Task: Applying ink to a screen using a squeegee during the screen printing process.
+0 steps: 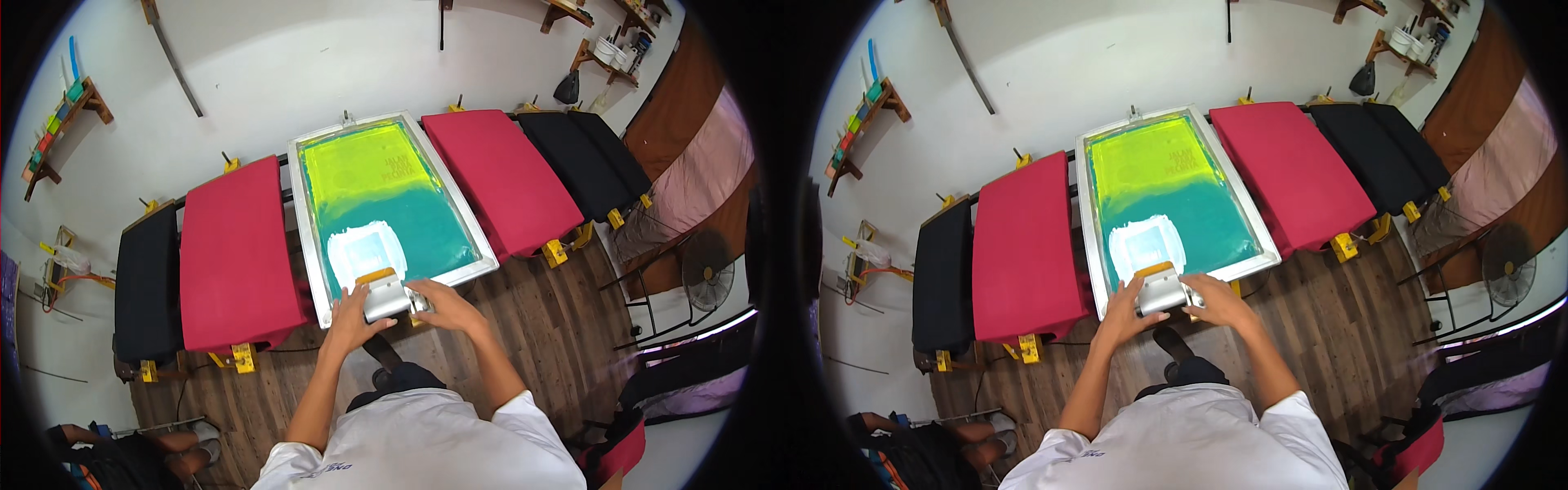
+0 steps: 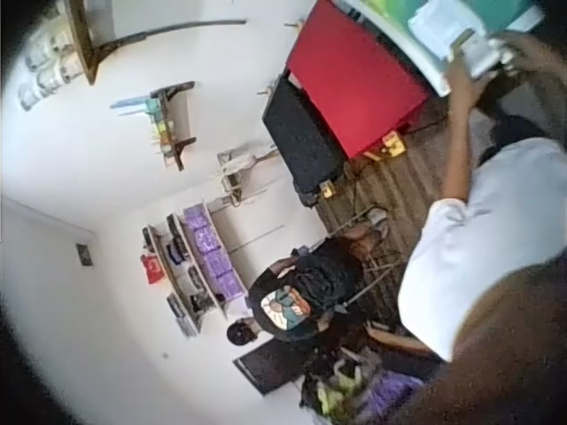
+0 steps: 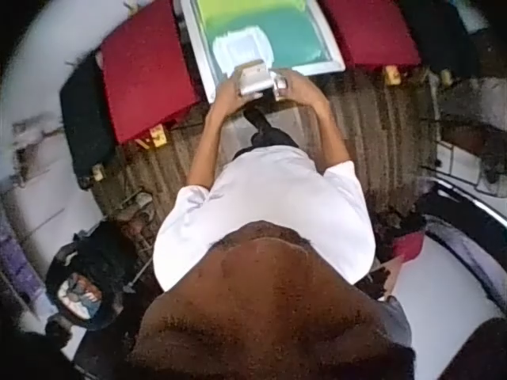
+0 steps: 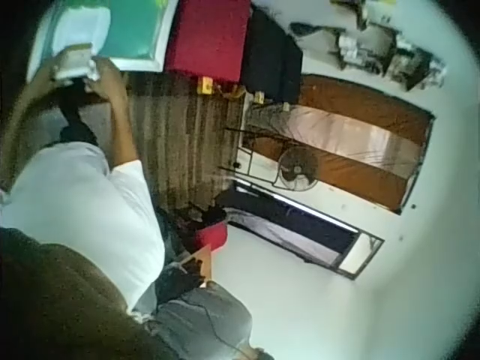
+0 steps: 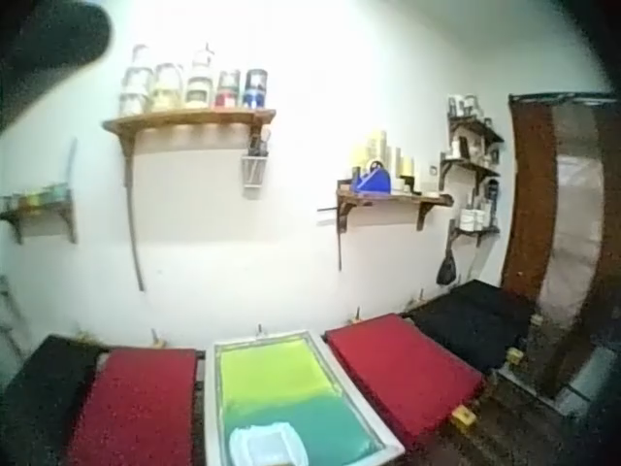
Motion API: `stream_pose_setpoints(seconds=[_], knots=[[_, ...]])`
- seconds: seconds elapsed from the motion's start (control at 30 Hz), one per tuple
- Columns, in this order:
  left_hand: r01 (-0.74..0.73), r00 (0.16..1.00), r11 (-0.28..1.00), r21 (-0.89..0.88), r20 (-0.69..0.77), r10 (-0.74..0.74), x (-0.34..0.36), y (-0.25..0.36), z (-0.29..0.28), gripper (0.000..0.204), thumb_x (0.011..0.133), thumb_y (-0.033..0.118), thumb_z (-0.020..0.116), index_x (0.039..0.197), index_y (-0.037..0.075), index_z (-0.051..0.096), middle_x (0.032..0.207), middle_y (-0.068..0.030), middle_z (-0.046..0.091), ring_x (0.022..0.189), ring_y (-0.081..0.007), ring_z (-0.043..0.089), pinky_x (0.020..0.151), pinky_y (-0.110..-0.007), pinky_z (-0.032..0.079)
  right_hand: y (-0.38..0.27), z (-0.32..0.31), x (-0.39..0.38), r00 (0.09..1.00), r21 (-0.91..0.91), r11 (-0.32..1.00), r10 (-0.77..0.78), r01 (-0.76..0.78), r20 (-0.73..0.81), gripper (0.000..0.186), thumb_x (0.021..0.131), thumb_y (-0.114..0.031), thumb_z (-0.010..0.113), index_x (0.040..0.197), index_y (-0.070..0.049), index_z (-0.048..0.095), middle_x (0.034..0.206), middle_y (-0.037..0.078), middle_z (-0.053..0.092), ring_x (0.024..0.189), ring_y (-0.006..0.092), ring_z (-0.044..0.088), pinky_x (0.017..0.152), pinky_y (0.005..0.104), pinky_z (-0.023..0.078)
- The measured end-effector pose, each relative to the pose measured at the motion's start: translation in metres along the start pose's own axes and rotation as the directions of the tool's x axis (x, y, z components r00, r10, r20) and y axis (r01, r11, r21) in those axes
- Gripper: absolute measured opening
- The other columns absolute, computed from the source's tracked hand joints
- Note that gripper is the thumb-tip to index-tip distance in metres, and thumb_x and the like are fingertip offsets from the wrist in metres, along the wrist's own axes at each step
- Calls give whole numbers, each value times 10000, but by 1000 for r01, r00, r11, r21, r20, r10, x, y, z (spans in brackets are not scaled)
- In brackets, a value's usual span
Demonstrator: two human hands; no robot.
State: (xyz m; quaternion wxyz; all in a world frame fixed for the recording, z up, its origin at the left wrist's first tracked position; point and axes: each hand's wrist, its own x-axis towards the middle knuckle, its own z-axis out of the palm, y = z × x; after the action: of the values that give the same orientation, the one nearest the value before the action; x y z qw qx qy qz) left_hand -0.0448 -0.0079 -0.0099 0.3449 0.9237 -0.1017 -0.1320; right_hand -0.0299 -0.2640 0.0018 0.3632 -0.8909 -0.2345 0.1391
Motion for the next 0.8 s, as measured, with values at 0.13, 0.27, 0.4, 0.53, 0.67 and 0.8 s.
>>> stream_pose_setpoints(seconds=[0.13,0.27,0.4,0.53,0.67,0.8], knots=[[53,972,966,-253,-210,-109,-31,-15,-17,811,811,466,770,1367,-60,502,1396,-290,508,1384,-475,370,1121,-511,311,31,-28,-41,974,220,962,192,-162,-122,555,856,-231,744,1326,4,565,1286,189,624,1200,284,593,1036,381,448],[46,857,918,-394,-457,-239,-39,-48,-19,550,876,238,742,1308,-52,564,1240,-277,627,1239,-371,571,1053,-403,423,63,-52,-67,863,420,853,438,-310,-252,458,850,-120,749,1266,4,603,1190,114,667,1106,199,620,988,330,476],[33,745,817,-576,-531,-404,-24,-92,-10,337,943,145,675,1220,-40,620,1099,-135,693,998,-155,657,859,-276,509,89,-71,-51,783,487,809,522,-329,-338,356,881,-102,700,1210,16,630,1109,89,682,1015,152,628,889,294,499],[-19,653,772,-635,-592,-472,-2,-109,1,264,951,172,672,1111,-38,666,920,-64,699,826,-101,636,735,-241,504,123,-79,-27,770,294,873,484,-389,-416,346,882,-91,671,1202,33,630,1065,108,688,986,165,631,879,296,490],[130,613,858,-497,-640,-464,12,-100,11,316,955,251,669,1104,-27,670,1047,-129,660,891,-167,638,731,-290,526,148,-77,-7,701,-12,829,464,-558,-542,483,858,-217,706,1238,59,592,1190,286,615,1141,402,590,989,445,459],[212,607,797,-565,-563,-561,20,-119,22,453,1022,366,525,1201,-40,616,1090,-195,657,970,-253,638,851,-363,498,175,-58,20,665,83,799,548,-595,-508,692,926,-544,576,1238,74,575,1195,341,597,1169,450,568,995,478,439]])
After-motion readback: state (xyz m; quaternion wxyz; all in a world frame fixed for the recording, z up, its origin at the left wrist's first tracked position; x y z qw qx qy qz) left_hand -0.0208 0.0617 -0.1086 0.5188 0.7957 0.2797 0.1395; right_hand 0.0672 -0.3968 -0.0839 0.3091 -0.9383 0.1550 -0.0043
